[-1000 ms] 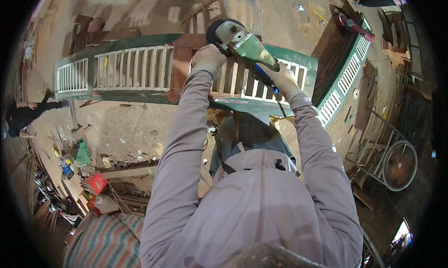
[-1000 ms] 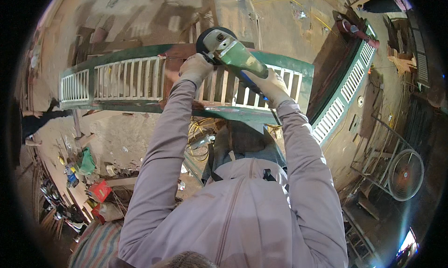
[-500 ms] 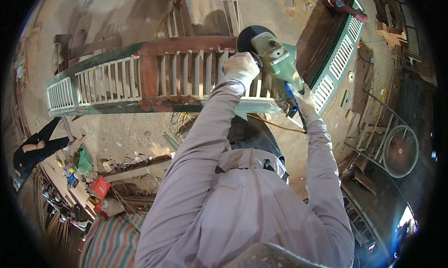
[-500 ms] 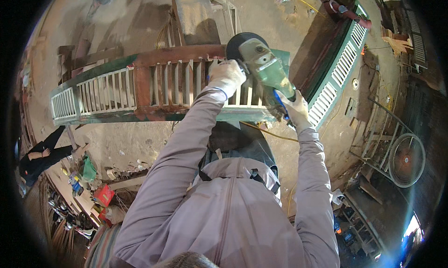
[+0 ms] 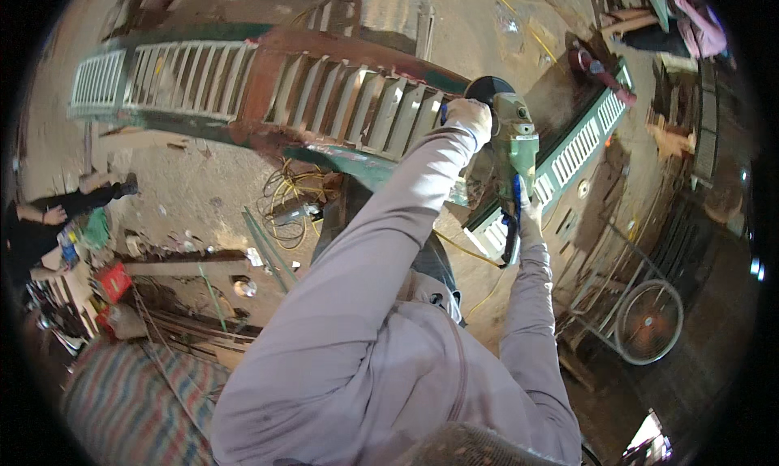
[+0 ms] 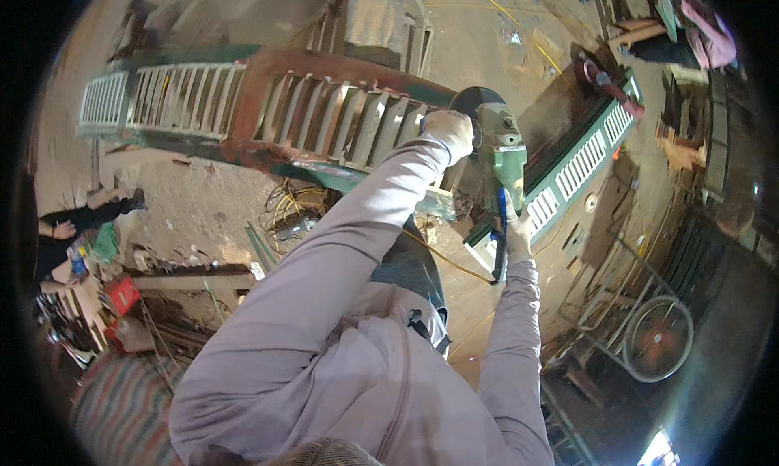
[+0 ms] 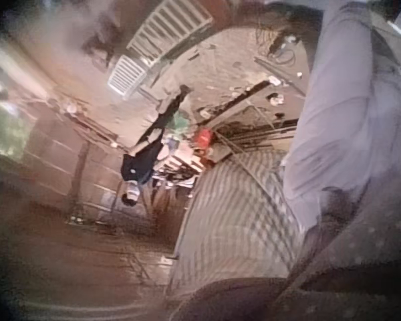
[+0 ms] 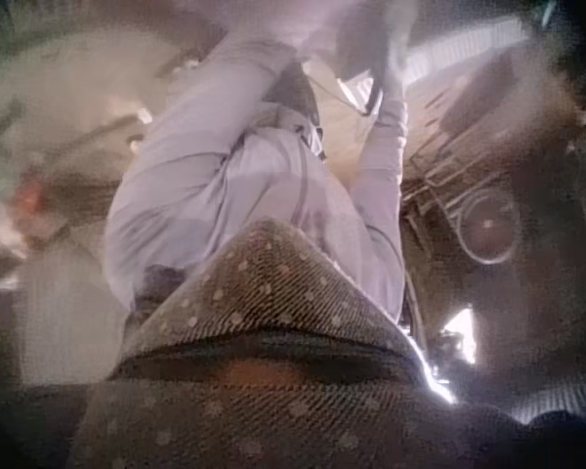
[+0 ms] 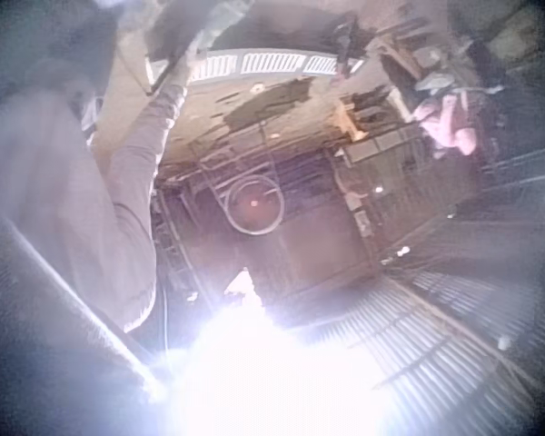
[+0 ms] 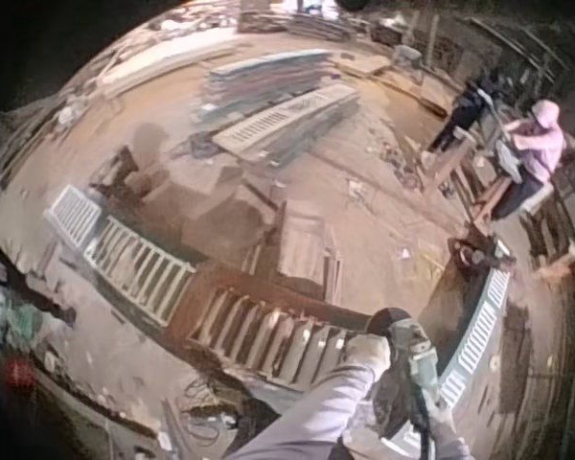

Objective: The person applies glue to the edges of wooden slats and presses them into a green metal frame, then uses an angle grinder to smooth the frame edges. The person handles a glue bottle, a small container, and the angle grinder while working on the frame.

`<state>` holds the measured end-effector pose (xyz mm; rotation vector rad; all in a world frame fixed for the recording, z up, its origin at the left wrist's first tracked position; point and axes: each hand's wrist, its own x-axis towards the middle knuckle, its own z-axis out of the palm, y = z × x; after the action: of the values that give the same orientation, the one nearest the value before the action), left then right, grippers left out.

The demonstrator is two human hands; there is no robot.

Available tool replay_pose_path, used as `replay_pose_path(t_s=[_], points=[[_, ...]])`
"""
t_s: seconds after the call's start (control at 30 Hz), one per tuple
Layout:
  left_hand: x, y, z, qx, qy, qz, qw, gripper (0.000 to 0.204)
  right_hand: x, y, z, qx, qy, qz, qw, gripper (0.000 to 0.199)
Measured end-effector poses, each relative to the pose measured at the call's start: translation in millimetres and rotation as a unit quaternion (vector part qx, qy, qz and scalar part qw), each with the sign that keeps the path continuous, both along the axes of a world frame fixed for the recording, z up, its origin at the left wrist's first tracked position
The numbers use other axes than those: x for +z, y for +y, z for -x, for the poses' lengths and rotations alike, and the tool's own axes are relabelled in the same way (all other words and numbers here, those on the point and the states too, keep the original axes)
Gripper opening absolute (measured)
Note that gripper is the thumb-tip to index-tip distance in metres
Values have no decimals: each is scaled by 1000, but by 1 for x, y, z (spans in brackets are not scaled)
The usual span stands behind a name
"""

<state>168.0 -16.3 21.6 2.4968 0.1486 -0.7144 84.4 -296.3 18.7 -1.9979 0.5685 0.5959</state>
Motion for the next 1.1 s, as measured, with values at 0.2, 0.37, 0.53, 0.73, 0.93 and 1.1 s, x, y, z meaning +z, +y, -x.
replay_pose_path(t_s=[0.2,0.37,0.53,0.73,0.93,1.1], points=[[-10,89,36,186,-5,-3,982,31,25,98,-51,202,-22,161,966,92],[32,148,93,252,65,26,965,37,26,155,-55,276,-31,131,952,84],[23,164,152,314,81,39,945,39,46,195,-22,297,6,-65,953,71],[19,151,214,368,96,14,925,39,51,197,3,398,4,46,916,78],[28,170,242,403,144,0,904,44,55,224,28,418,7,54,907,81],[29,156,252,378,129,-3,917,41,45,202,38,420,-4,64,905,74]])
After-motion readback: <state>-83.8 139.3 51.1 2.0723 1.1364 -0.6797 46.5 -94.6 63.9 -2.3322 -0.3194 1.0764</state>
